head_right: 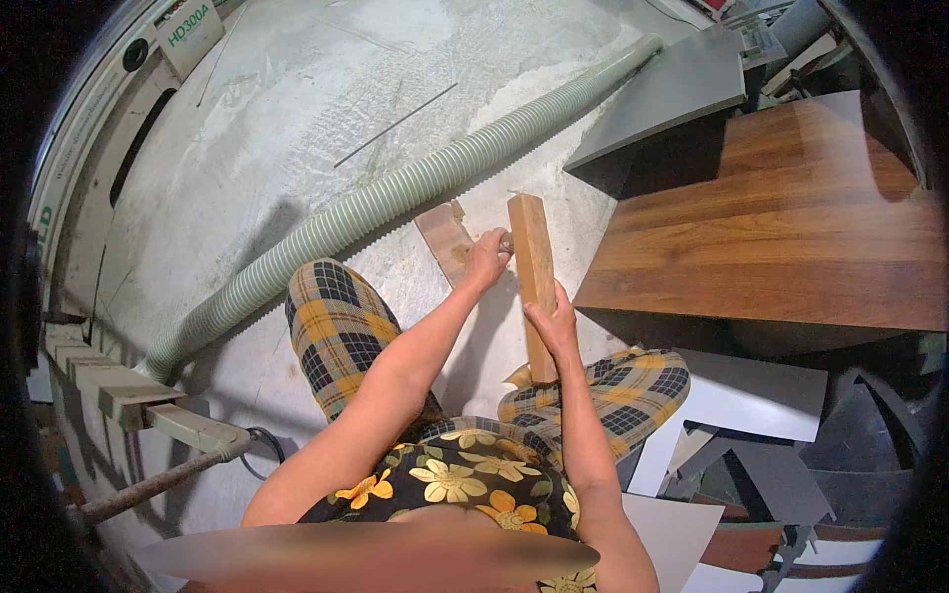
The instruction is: The person carves a piece of wood with a chisel, refining its shape.
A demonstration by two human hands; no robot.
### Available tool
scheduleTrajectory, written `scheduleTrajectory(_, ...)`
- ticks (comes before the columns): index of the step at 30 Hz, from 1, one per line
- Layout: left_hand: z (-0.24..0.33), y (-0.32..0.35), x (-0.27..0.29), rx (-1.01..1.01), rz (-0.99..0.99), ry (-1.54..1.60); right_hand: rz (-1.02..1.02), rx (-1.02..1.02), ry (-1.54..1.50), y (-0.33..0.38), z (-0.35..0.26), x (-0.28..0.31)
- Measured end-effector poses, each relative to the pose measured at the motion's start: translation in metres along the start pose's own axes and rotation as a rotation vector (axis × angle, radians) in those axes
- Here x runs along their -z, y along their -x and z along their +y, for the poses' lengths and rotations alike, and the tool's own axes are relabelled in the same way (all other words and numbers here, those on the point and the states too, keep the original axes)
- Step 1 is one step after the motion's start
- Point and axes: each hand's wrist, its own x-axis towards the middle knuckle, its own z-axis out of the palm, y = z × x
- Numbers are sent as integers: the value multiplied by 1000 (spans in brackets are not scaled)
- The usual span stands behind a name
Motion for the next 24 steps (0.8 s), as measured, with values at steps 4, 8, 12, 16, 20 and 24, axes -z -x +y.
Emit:
scheduleTrajectory(4,4,0,-1,3,-10,-10,42,28,42,0,3,1)
scheduleTrajectory(8,0,0,-1,5,2,-1,26,25,28,-2,5,0)
scheduleTrajectory(12,1,-1,-2,18,-13,-2,18,21,31,-4,8,1)
scheduleTrajectory(16,1,0,-1,38,-27,-20,16,20,29,-4,9,1)
scheduleTrajectory(20,3,-1,-2,36,-48,-12,3,1,-13,-5,13,2)
scheduleTrajectory(24,-2,-1,-3,22,-43,-17,13,29,36,-5,12,1)
